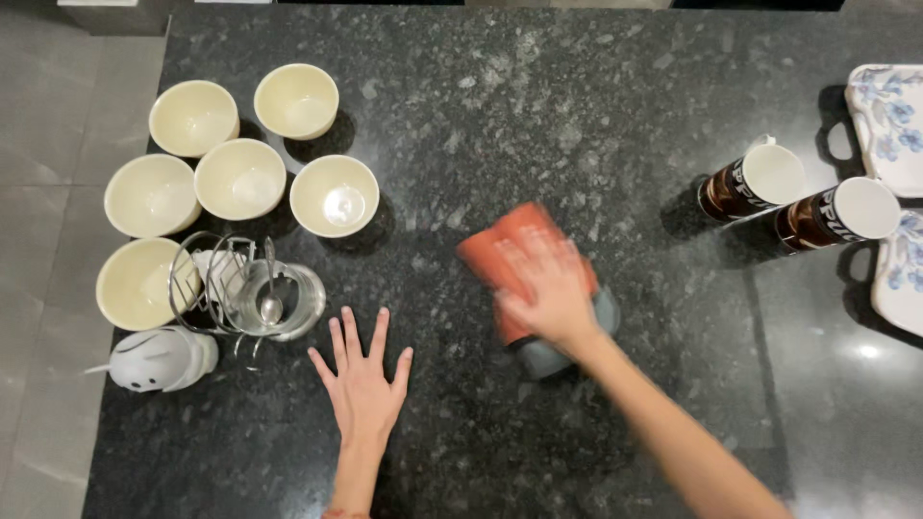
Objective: The person wipes the dark stone tabletop using a red cloth, moving several beige bowls, patterned mugs, and a white owl-shaped container to reach different areas of the surface.
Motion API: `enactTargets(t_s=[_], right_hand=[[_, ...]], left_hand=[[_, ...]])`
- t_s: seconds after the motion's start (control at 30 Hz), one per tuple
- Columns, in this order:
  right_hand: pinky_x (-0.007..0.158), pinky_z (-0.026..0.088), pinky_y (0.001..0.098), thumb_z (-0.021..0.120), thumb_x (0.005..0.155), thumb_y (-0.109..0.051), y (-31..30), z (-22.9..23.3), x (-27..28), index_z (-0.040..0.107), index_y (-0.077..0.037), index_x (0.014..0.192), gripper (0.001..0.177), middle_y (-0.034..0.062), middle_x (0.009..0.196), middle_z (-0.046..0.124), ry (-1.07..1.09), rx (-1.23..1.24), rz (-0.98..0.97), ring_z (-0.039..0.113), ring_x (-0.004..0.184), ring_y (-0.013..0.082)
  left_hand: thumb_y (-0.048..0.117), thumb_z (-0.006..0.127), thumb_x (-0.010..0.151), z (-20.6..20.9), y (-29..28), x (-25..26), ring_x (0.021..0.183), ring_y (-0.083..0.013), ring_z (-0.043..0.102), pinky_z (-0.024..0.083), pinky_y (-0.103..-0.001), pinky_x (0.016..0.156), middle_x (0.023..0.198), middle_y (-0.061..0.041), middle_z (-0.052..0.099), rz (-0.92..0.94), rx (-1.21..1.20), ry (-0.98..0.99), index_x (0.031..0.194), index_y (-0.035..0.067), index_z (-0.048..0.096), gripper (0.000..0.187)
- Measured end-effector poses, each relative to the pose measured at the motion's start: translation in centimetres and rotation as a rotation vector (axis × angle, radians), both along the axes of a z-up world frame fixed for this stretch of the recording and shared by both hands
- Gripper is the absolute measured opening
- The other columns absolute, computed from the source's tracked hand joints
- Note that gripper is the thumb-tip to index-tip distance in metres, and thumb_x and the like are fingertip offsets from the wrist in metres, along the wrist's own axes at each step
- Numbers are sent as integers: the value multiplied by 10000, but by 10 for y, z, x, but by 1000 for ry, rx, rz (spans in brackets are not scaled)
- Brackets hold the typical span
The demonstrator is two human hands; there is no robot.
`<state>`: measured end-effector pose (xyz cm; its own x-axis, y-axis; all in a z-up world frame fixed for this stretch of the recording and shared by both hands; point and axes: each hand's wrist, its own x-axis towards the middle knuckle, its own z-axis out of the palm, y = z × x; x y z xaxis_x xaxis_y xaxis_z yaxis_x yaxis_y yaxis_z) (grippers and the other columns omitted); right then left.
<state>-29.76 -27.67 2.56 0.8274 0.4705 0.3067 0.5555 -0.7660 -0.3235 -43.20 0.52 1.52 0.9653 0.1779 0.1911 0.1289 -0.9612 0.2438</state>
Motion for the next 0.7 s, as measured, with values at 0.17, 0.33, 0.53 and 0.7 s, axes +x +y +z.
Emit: enactTargets(t_s=[0.17,0.33,0.53,0.7], right_hand=[[1223,145,670,604,961,-514,-108,-10,41,443,-186,1592,729,255,1639,349,39,22,-441,289,1540,414],[1158,95,731,585,991,-580,-36,-41,53,377,-81,1625,834,356,1611,290,-79,-71,-778,198,1527,490],[1257,109,672,628,941,-483,99,-19,-39,397,-173,1626,787,256,1691,274,-41,58,-197,233,1584,425],[1179,-14,759,658,838,-546,45,-2,-83,450,-291,1549,784,107,1658,324,109,-85,-70,252,1559,338]], left_hand=[[533,545,945,3,-2,-1,1540,-355,227,111,-676,1198,1672,-175,235,8,-63,3,1558,292,418,670],[490,566,960,1,0,2,1535,-352,241,99,-657,1214,1667,-174,261,8,-91,-25,1542,281,465,626],[357,569,994,-5,2,-2,1548,-349,275,117,-641,1241,1673,-176,314,22,-146,-50,1514,244,535,533],[327,564,1003,-8,3,-5,1545,-338,299,128,-641,1243,1665,-176,338,22,-148,-77,1506,241,548,511]])
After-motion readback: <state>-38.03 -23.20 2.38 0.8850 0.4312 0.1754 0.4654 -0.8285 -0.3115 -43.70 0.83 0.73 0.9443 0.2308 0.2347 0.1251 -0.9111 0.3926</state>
